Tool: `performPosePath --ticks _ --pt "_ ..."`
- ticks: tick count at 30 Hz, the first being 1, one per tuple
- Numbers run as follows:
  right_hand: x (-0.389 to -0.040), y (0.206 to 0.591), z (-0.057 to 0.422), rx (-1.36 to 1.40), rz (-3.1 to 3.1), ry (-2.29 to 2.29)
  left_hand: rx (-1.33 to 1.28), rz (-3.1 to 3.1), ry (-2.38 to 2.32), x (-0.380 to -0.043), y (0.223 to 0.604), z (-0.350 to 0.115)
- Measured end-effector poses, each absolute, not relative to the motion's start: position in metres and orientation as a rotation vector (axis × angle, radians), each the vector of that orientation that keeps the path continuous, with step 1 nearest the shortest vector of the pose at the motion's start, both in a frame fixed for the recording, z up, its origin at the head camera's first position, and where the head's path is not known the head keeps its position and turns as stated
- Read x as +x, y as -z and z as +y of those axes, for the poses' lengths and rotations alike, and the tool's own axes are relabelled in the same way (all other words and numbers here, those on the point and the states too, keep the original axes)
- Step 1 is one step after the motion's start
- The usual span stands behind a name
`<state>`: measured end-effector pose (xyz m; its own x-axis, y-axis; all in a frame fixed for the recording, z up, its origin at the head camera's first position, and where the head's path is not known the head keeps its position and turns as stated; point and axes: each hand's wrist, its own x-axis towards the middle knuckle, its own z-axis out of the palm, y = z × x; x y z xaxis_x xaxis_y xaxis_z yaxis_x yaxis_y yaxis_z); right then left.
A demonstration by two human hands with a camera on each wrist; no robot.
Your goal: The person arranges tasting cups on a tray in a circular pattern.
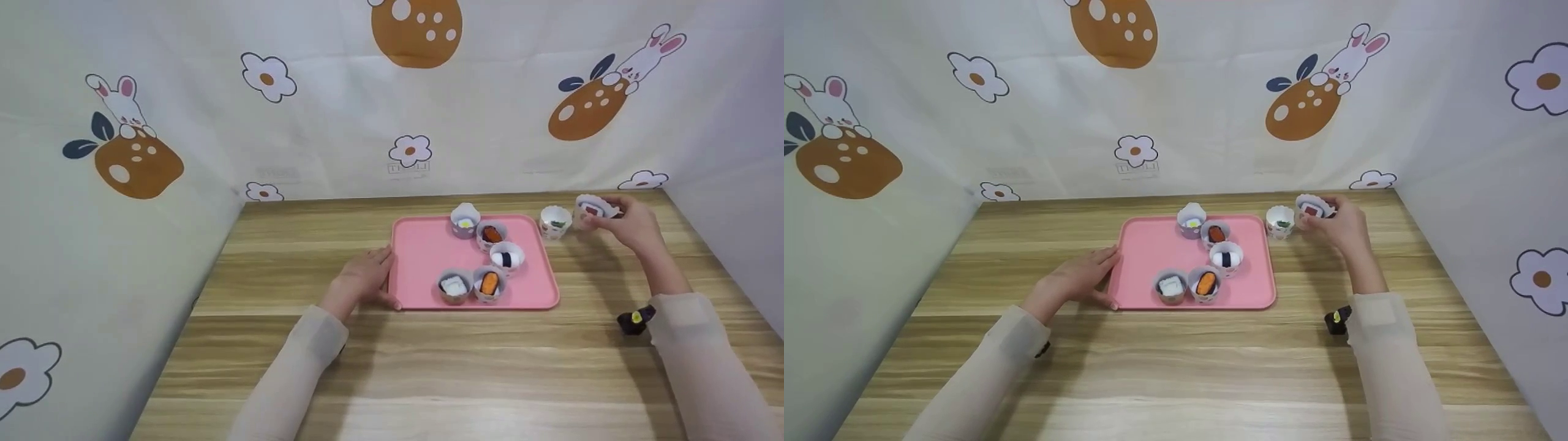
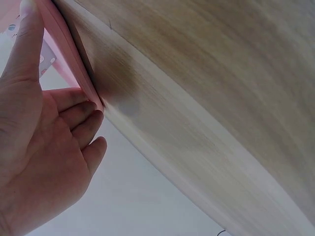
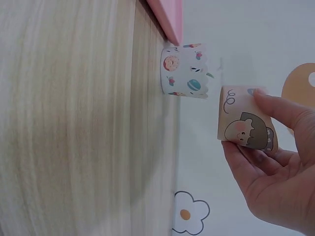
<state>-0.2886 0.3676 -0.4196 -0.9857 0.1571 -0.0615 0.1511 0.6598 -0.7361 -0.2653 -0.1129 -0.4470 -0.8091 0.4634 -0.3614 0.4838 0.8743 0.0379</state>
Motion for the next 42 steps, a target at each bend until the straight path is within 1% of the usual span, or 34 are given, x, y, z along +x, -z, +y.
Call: performPosePath --ticks 8,23,42 --pt "-0.282 0.415 0.36 -0.121 -2.82 -1.17 0.71 2.708 0.066 -0.264 0.447 -0.113" --pt "-0.28 0.406 0.337 -0.014 -2.836 -1.214 0.682 2.688 0.075 -0.264 0.445 -0.113" --pt "-0.281 0.41 0.298 0.131 -2.832 -1.271 0.727 2.694 0.155 -0.266 0.448 -0.113"
